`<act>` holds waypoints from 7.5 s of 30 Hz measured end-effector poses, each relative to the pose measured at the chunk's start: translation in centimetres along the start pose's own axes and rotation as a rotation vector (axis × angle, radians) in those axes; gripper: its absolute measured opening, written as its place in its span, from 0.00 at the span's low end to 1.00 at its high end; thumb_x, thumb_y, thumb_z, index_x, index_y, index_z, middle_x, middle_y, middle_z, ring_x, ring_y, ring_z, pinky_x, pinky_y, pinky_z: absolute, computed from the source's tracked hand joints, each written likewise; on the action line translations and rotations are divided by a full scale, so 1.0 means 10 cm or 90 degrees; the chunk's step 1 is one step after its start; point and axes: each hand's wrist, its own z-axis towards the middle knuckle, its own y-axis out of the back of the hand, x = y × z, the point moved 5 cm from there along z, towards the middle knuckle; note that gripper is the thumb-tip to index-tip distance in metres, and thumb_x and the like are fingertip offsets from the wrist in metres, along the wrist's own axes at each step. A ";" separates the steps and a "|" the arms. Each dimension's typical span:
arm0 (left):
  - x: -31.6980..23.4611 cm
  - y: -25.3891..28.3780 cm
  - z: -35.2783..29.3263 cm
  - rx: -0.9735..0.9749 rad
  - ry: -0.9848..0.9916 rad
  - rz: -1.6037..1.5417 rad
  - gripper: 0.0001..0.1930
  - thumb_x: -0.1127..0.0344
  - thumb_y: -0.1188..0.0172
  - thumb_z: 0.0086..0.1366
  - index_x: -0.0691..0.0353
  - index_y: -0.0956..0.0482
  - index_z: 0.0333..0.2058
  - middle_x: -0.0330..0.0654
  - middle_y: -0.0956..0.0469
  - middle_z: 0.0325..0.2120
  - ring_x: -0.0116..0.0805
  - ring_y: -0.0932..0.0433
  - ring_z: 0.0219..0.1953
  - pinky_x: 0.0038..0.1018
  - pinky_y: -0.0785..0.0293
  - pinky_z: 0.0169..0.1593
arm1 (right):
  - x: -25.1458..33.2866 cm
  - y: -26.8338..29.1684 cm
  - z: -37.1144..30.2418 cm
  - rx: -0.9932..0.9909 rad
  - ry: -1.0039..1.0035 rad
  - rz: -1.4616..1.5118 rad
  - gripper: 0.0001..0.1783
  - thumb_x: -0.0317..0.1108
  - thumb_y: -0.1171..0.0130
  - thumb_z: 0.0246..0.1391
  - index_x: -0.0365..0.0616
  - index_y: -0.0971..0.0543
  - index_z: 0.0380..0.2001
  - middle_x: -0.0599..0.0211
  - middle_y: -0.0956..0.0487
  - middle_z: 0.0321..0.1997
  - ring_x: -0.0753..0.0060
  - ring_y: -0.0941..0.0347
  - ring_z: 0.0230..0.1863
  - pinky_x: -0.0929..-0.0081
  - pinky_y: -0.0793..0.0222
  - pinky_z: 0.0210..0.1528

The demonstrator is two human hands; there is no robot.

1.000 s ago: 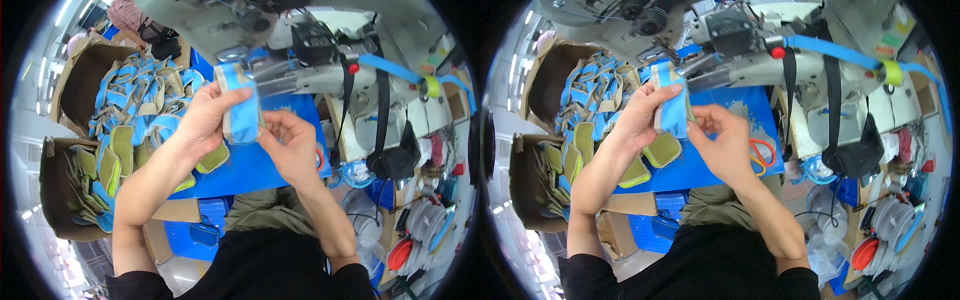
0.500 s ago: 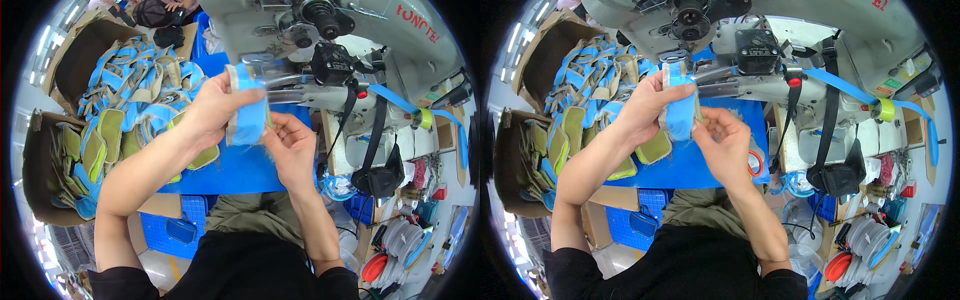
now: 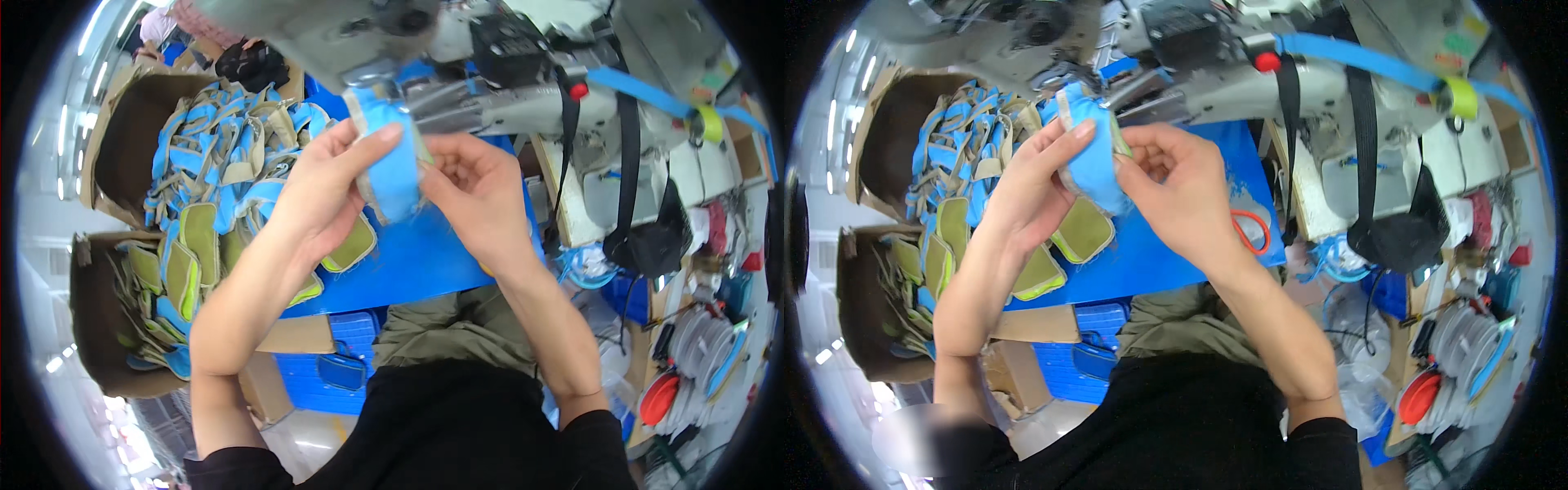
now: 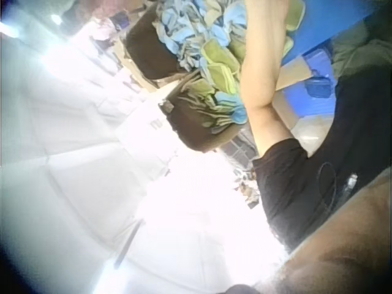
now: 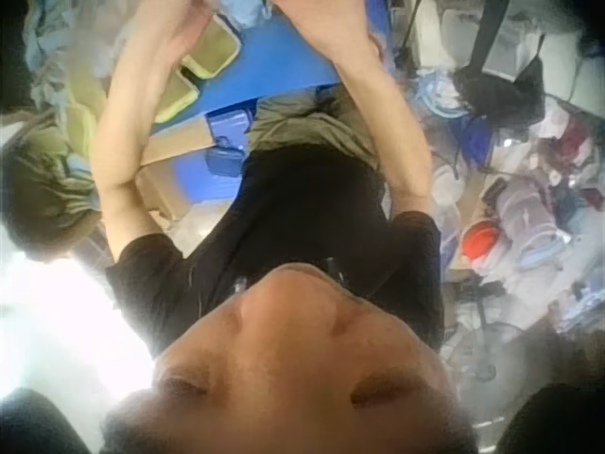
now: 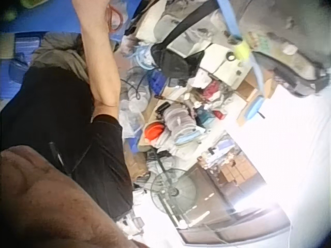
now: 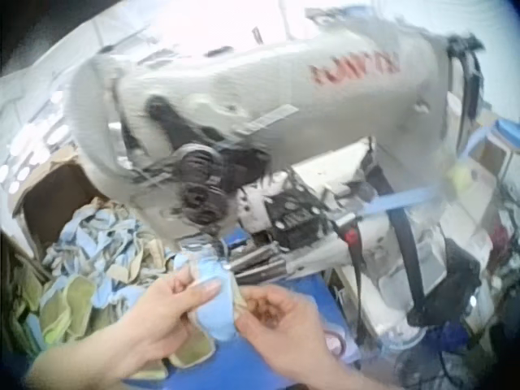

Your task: The person operates an industrial sewing machine to stitch blue and beige fabric pieces into small pouches. They feed the fabric under the presser foot, guide it through the machine, and use scissors to trim the excess thread after each stitch. The finished pouches are inspected and placed into a pile on the table.

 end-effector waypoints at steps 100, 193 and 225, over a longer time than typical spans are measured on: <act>-0.03 0.21 0.20 -0.015 -0.283 0.263 0.16 0.76 0.27 0.59 0.69 0.20 0.45 0.45 0.14 0.39 0.27 0.17 0.39 0.24 0.20 0.47 | -0.25 -0.04 -0.10 -0.157 0.308 -0.197 0.13 0.28 0.30 0.49 0.44 0.19 0.39 0.66 0.18 0.34 0.68 0.20 0.35 0.74 0.29 0.34; -0.04 0.14 0.29 0.015 -0.143 0.053 0.26 0.73 0.30 0.60 0.64 0.33 0.55 0.42 0.17 0.39 0.29 0.16 0.37 0.27 0.17 0.39 | -0.03 -0.13 -0.03 0.004 -0.132 0.187 0.15 0.28 0.33 0.60 0.31 0.19 0.48 0.62 0.15 0.40 0.81 0.19 0.38 0.81 0.23 0.41; -0.12 0.22 0.36 -0.025 -0.107 -0.030 0.30 0.74 0.35 0.58 0.71 0.35 0.58 0.45 0.20 0.40 0.35 0.18 0.37 0.33 0.18 0.34 | -0.11 -0.22 -0.05 -0.028 -0.177 0.264 0.14 0.34 0.35 0.63 0.36 0.20 0.47 0.69 0.16 0.37 0.84 0.22 0.36 0.81 0.27 0.32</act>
